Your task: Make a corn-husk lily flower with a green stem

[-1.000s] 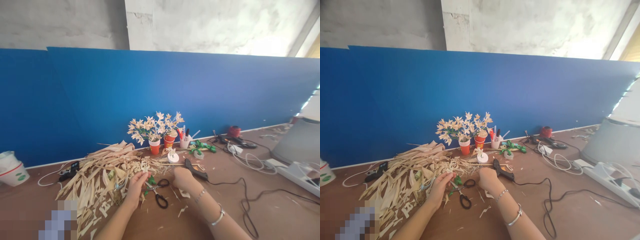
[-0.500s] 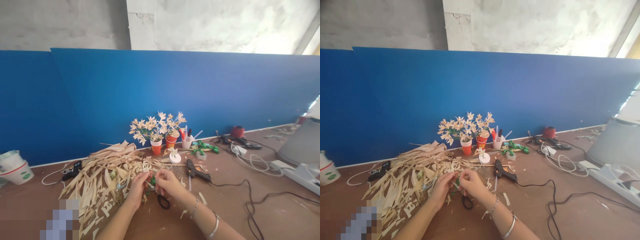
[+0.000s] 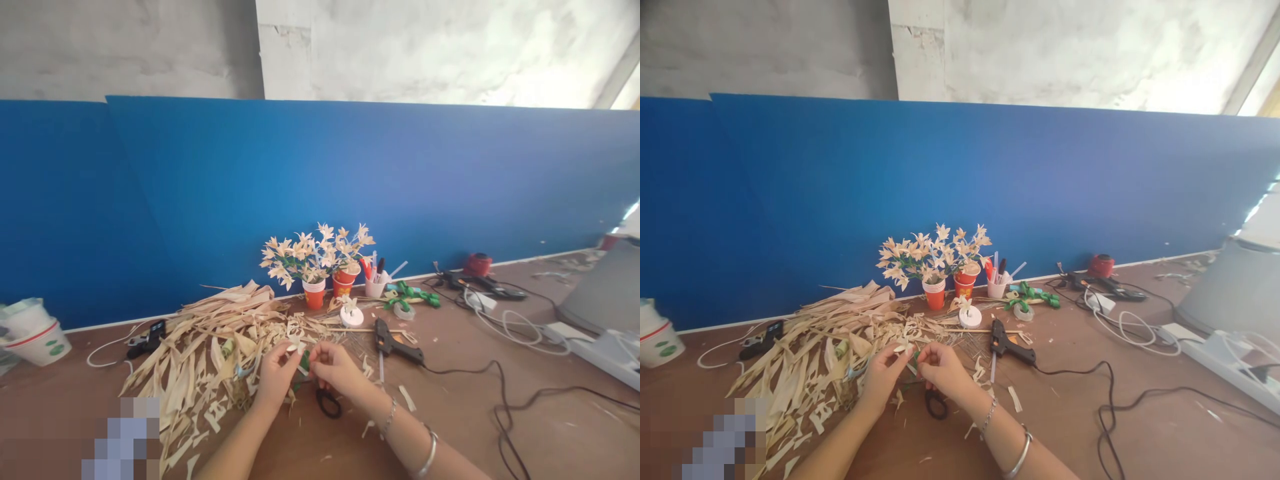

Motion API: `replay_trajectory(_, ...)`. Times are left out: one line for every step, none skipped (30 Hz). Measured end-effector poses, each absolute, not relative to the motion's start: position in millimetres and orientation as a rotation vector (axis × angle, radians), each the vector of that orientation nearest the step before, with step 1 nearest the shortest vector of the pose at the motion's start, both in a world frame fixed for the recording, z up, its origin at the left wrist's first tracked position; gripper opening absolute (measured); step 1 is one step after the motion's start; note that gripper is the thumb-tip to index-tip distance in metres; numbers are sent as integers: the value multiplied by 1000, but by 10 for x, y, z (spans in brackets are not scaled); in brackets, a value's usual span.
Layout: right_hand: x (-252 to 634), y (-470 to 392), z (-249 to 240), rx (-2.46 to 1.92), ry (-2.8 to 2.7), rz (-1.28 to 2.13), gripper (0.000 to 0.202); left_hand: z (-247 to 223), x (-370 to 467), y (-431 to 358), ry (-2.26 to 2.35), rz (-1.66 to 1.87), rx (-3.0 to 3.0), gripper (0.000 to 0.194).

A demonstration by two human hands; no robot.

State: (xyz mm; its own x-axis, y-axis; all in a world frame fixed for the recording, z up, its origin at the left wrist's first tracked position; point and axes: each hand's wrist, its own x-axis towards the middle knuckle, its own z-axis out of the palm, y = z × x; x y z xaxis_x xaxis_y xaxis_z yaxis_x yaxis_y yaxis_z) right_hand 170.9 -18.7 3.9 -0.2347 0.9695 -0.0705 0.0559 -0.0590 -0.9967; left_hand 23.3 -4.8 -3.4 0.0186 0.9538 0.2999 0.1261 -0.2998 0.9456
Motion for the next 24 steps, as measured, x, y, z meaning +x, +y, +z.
replay_trajectory(1711,-184,39,-1176,-1390,1405,13,-39,227,-45,1163,1370,1554,23)
replay_trajectory(1714,-181,41,-1181,-1392,1397,13,-43,222,-43,1183,1367,1557,23)
replay_trajectory(1718,-180,46,-1194,-1392,1389,12,-46,218,-43,1200,1361,1542,23)
replay_trajectory(1723,-183,54,-1212,-1395,1381,12,-49,216,-42,1211,1350,1515,23)
replay_trajectory(1728,-191,66,-1233,-1411,1360,11,-52,215,-42,1215,1339,1484,23)
replay_trajectory(1734,-205,80,-1255,-1453,1313,10,-55,214,-40,1211,1332,1451,24)
replay_trajectory(1738,-227,97,-1274,-1532,1238,8,-58,214,-37,1207,1334,1421,25)
replay_trajectory(1739,-255,116,-1288,-1647,1138,6,-61,214,-33,1205,1346,1392,25)
replay_trajectory(1735,-290,136,-1290,-1790,1017,6,-65,215,-28,1205,1366,1368,25)
replay_trajectory(1727,-329,154,-1279,-1946,885,8,-70,215,-22,1207,1389,1350,25)
replay_trajectory(1713,-368,171,-1260,-2093,762,10,-76,216,-15,1209,1410,1337,25)
replay_trajectory(1695,-406,183,-1235,-2217,656,11,-83,217,-9,1210,1423,1329,25)
replay_trajectory(1673,-439,190,-1213,-2310,574,13,-90,218,-3,1210,1426,1323,25)
replay_trajectory(1650,-465,191,-1190,-2378,511,14,-97,220,2,1207,1424,1313,25)
replay_trajectory(1627,-484,187,-1165,-2428,472,15,-103,222,6,1202,1420,1301,25)
replay_trajectory(1606,-496,177,-1138,-2468,452,16,-107,225,9,1194,1414,1289,25)
replay_trajectory(1588,-500,162,-1106,-2503,444,18,-110,228,11,1186,1407,1277,25)
replay_trajectory(1574,-498,144,-1077,-2536,438,18,-110,231,12,1178,1403,1270,25)
replay_trajectory(1563,-491,124,-1059,-2564,429,17,-108,233,12,1173,1398,1267,25)
replay_trajectory(1555,-481,103,-1056,-2579,421,17,-104,234,12,1170,1395,1270,24)
replay_trajectory(1551,-467,82,-1067,-2572,424,16,-98,234,12,1170,1389,1278,23)
replay_trajectory(1551,-451,64,-1091,-2535,447,15,-91,232,11,1171,1383,1289,22)
replay_trajectory(1556,-431,48,-1121,-2467,498,14,-83,230,9,1171,1376,1300,22)
replay_trajectory(1565,-409,35,-1157,-2372,584,13,-73,227,6,1171,1366,1314,22)
